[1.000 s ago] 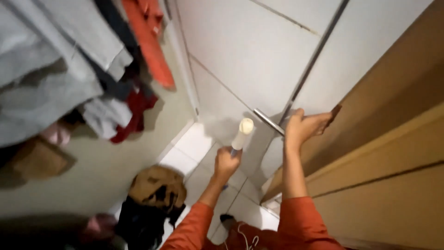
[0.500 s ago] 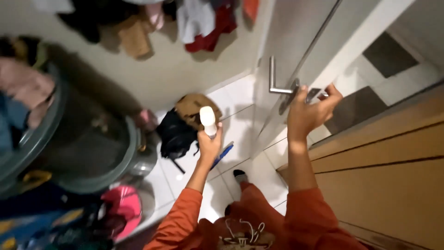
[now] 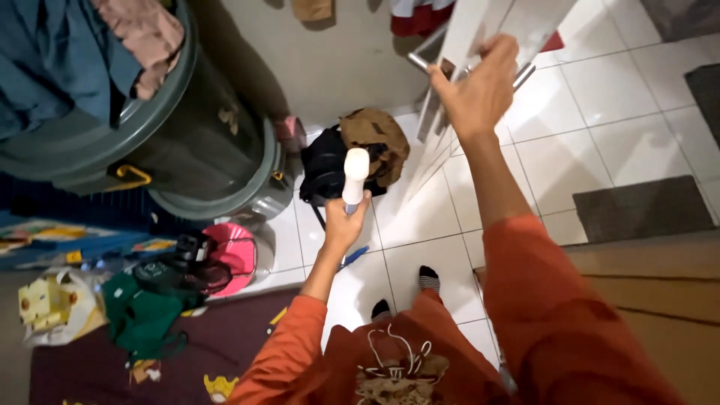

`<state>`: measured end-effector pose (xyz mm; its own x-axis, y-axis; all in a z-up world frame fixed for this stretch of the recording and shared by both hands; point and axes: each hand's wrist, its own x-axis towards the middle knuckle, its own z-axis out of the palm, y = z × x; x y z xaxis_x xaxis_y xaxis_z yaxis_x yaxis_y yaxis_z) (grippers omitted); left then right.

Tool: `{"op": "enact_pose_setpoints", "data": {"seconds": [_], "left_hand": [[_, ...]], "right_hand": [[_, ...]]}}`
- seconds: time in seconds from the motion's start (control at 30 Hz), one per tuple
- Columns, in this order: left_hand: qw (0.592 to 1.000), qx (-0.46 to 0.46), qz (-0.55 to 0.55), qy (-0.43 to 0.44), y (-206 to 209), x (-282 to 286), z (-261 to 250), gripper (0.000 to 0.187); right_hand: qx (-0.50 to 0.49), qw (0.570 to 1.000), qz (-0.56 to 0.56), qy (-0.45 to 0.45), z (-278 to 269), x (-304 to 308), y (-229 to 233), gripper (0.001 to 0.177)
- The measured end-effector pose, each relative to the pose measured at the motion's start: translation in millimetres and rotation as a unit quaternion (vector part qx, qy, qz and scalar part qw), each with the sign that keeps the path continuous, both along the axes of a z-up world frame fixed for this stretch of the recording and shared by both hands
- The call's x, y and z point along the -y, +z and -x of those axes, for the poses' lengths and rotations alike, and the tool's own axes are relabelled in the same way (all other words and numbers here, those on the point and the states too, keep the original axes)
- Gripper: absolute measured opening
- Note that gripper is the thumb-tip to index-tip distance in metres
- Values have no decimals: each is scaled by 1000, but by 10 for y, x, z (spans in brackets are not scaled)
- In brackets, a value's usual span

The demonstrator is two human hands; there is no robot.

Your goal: Repeatedly assembling, disassembling, and adjusting the handle components of a cleaning broom.

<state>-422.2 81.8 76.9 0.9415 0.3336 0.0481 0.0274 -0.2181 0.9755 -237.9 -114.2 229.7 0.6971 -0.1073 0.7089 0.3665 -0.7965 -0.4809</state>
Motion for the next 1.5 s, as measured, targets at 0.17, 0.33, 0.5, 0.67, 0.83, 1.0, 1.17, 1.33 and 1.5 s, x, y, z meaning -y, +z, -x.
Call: {"op": "enact_pose_setpoints", "data": {"seconds": [0.17,0.33,0.5,0.67,0.83,1.0,1.17,1.33,1.5], "left_hand": [[998,-35,9,-52,-125,-49,-138,40],[997,-39,23,-57,-240,80,-523,41],[997,-62,1,-42,-257,245,-970,45],[996,-86,2,-8,-293,460,-1389,42],[998,-64,-27,-6,-439,743,-1646,37],[996,-66,-52,-24,-485,991,-1739,30],[996,-51,-72,-7,-564,1162,-1752,21],[992,-11,-112,58,-626,1393,-1776,25],[936,34,-292,195,-861,1907,-1760,21]], "right_hand": [[-138,987,17,81,-322,-299,-218,73],[14,959,185,216,-640,-247,-623,82],[17,933,247,259,-1058,-469,-615,65],[5,926,293,239,-1333,-576,-770,69],[2,924,288,252,-1374,-517,-748,73],[-32,907,297,296,-1377,-325,-575,75],[-58,889,263,371,-1491,-70,-458,75],[-289,751,-239,543,-1015,503,-302,56],[-124,684,-533,482,-36,916,-806,48]]}}
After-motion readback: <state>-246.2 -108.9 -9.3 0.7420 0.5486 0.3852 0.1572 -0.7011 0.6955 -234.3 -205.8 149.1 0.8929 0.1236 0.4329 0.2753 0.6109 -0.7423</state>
